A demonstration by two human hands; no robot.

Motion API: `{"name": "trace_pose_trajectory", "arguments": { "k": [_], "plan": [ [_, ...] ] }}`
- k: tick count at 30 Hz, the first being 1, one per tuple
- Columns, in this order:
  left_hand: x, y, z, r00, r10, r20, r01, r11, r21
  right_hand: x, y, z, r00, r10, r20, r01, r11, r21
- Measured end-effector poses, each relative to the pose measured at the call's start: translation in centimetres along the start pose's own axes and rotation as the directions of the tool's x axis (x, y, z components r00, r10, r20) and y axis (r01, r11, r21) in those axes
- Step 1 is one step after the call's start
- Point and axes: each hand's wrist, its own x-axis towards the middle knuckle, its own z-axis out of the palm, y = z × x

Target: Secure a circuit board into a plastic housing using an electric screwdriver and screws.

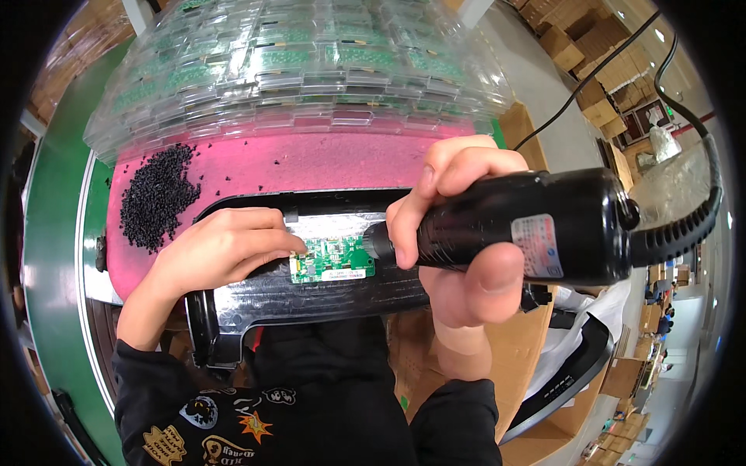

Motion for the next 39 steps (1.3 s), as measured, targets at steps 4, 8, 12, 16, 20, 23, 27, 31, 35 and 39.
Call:
{"name": "trace_pose_trajectory", "arguments": {
  "k": [4, 8, 12, 16, 20, 23, 27, 31, 35, 39],
  "plan": [
    [-0.1, 0.0, 0.1, 1.000, -0.001, 0.016, 0.000, 0.998, 0.070, 0.0, 0.7, 0.2, 1.000, -0.004, -0.031, 0.003, 0.999, -0.049],
    [-0.2, 0.0, 0.1, 0.999, -0.005, 0.046, 0.000, 0.994, 0.107, 0.1, 1.3, -0.2, 1.000, -0.003, -0.018, 0.002, 0.999, -0.050],
    [-0.1, -0.1, 0.2, 0.999, 0.015, 0.033, -0.019, 0.995, 0.096, 0.3, 1.3, 0.0, 0.999, 0.015, -0.033, -0.017, 0.999, -0.045],
    [-0.4, -0.5, 0.2, 0.999, -0.036, 0.041, 0.033, 0.998, 0.061, 0.7, 1.6, 0.3, 0.999, 0.046, 0.009, -0.045, 0.995, -0.091],
    [-0.2, -0.2, 0.1, 0.997, -0.059, 0.052, 0.054, 0.994, 0.095, 0.7, 1.9, 0.3, 0.999, 0.037, 0.038, -0.033, 0.994, -0.106],
    [-0.2, 0.1, 0.0, 0.997, -0.060, 0.053, 0.053, 0.991, 0.124, 0.5, 2.0, 0.5, 0.999, 0.037, 0.034, -0.032, 0.991, -0.133],
    [-0.2, -0.1, 0.0, 0.996, -0.059, 0.074, 0.050, 0.992, 0.120, 0.3, 2.2, 0.8, 0.999, 0.006, -0.038, -0.014, 0.978, -0.209],
    [-0.3, -0.3, 0.0, 0.997, -0.058, 0.046, 0.055, 0.996, 0.071, -0.5, 1.5, 1.5, 0.999, -0.029, -0.022, 0.026, 0.994, -0.108],
    [-0.2, -0.7, 0.3, 1.000, -0.028, 0.010, 0.029, 0.985, -0.170, -1.2, -0.1, 3.8, 0.987, -0.160, -0.017, 0.157, 0.933, 0.324],
    [0.0, -0.1, -0.7, 0.984, -0.168, 0.057, 0.177, 0.913, -0.367, -1.3, -0.4, 6.0, 0.967, -0.255, -0.029, 0.248, 0.897, 0.366]
  ]
}}
